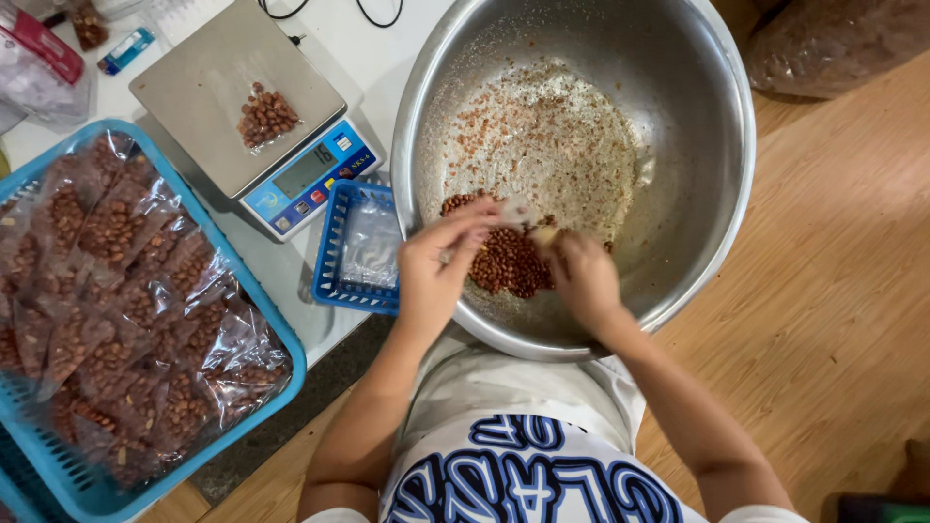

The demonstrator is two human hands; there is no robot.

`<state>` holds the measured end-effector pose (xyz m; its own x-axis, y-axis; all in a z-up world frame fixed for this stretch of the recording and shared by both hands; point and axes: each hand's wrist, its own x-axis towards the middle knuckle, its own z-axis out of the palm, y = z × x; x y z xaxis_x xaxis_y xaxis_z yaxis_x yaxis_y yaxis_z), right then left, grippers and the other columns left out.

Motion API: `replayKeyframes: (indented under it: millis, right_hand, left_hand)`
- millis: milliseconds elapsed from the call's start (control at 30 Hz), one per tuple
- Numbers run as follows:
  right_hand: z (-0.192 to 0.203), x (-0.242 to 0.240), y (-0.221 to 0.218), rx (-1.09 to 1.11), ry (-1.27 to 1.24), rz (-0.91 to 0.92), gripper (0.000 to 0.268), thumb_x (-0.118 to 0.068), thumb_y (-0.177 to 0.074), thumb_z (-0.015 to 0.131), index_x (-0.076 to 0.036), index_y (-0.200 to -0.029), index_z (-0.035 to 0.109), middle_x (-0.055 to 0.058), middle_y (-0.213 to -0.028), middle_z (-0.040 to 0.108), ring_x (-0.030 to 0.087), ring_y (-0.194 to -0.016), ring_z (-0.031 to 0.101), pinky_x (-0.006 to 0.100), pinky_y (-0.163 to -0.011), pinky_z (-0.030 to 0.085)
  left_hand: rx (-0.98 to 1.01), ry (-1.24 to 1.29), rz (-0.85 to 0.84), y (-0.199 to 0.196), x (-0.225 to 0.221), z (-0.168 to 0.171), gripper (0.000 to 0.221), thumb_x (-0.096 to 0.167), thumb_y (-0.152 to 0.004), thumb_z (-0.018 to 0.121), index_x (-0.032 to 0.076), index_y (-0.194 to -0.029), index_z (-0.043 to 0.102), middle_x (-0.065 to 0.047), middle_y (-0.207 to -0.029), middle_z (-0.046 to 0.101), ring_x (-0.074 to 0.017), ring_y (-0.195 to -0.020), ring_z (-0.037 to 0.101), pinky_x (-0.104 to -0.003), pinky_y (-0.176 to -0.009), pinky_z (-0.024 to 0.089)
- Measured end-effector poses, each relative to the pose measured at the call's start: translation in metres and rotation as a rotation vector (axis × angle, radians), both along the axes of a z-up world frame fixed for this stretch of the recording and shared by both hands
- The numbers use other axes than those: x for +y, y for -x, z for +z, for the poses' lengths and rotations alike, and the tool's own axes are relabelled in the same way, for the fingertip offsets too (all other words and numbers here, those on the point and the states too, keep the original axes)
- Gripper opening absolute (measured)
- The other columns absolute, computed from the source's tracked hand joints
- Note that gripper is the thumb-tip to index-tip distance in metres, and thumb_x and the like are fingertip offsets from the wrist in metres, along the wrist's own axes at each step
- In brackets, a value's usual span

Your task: The person scoops roasted peanuts from a large metal bowl into small plastic bags using a scoop, weighs each bag on a digital scale, and places the filled bags into a blue basket. The process is repeated continuously throughout the clip.

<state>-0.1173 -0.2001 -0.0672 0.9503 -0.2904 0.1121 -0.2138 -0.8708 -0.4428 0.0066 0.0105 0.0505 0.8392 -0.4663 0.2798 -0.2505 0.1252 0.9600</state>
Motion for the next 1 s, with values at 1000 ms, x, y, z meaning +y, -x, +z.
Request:
replayKeyframes:
  millis: [1000]
  right_hand:
    - [0.143,0.025,-0.027,-0.520,-0.777,0.012,0.010,0.005,-0.100,0.062,0.014,-0.098,0.068,0.032,-0.104,0.067,0.046,-0.101,0.071,0.045,-0.075,0.057]
  left_hand:
    - [0.279,0.258,0.060,-0.096,0.044,0.024,0.021,0.023,-0.107,0.054,0.003,-0.110,0.061,-0.015,-0.086,0.074,-0.0232,-0.081,0.078,-0.031,-0.071,0.065]
